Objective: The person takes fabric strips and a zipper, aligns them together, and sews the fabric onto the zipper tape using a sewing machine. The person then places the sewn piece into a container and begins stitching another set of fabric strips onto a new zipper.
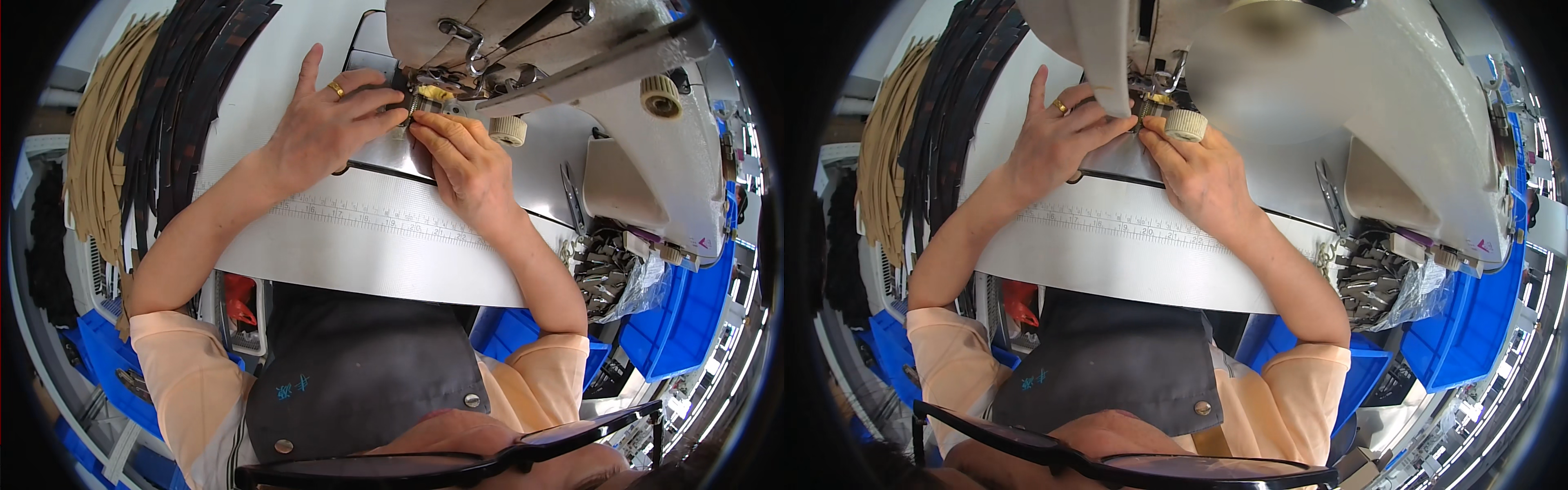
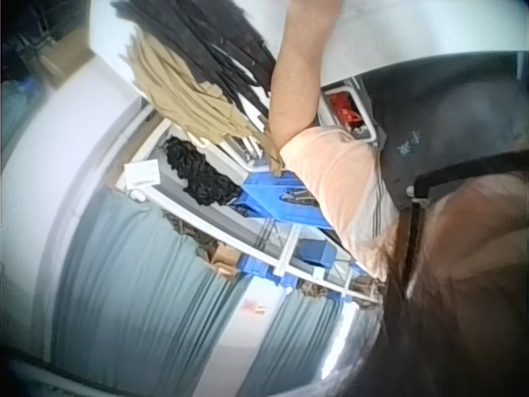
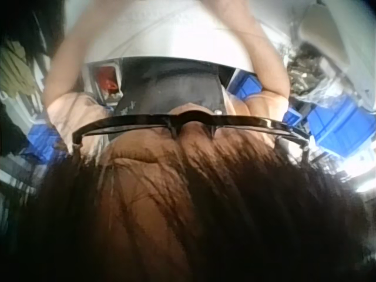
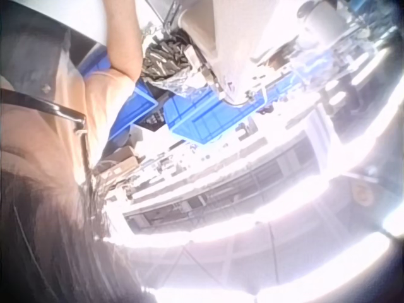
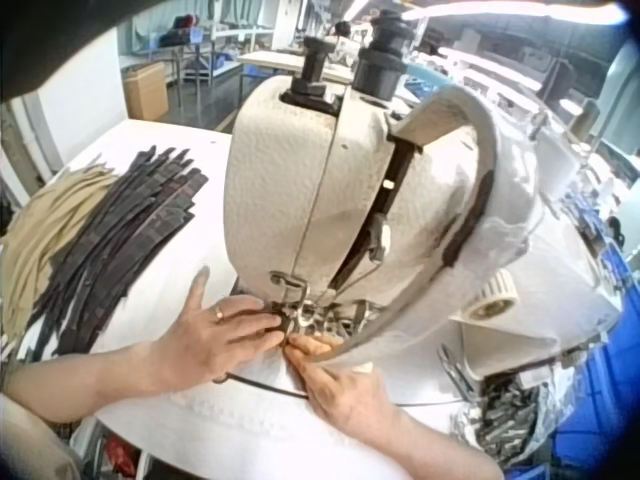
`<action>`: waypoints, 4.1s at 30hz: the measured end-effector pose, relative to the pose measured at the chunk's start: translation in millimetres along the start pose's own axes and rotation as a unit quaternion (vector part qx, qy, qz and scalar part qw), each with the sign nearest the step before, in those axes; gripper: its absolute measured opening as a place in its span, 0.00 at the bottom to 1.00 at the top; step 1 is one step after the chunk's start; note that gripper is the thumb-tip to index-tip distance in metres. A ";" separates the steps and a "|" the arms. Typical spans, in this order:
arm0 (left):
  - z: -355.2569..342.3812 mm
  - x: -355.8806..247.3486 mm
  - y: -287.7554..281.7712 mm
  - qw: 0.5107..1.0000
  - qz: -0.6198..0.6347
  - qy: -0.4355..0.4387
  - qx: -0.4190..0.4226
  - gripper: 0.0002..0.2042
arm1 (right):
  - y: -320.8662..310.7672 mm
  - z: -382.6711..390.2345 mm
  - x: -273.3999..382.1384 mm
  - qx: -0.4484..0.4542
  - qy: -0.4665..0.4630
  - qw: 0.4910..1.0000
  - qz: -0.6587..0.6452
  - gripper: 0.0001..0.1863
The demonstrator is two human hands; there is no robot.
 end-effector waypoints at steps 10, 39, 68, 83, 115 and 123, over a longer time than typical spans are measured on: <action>-1.9 -3.3 -10.6 0.998 0.056 0.009 0.006 0.09 | 1.9 -2.0 1.6 -0.004 -0.002 1.000 0.027 0.20; -13.4 7.4 4.7 1.000 -0.009 -0.002 -0.003 0.14 | 2.7 -1.1 -16.0 -0.033 0.065 0.995 0.066 0.13; -113.3 199.0 50.9 0.790 0.508 -0.314 -0.144 0.11 | -6.6 3.1 -13.2 -0.046 0.077 0.995 -0.051 0.08; 205.4 -4.9 -64.6 0.295 0.938 -0.078 -0.167 0.14 | 41.6 1.7 -76.3 0.024 0.374 0.666 -0.645 0.16; 433.0 45.5 -22.5 0.828 0.056 -0.547 0.114 0.08 | 24.4 5.0 -14.1 0.000 0.180 0.905 -0.384 0.12; 453.7 52.9 31.2 0.705 0.420 -0.569 0.047 0.04 | 25.9 -64.6 114.6 0.063 -0.101 0.978 -0.174 0.11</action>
Point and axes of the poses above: each hand's wrist, its own z-axis away from the middle knuckle, its own y-axis out of the palm, x = y × z, the point moved 8 cm from there along -z, towards the middle knuckle, and after that the axes turned 6 degrees about x, right-handed, at the moved point
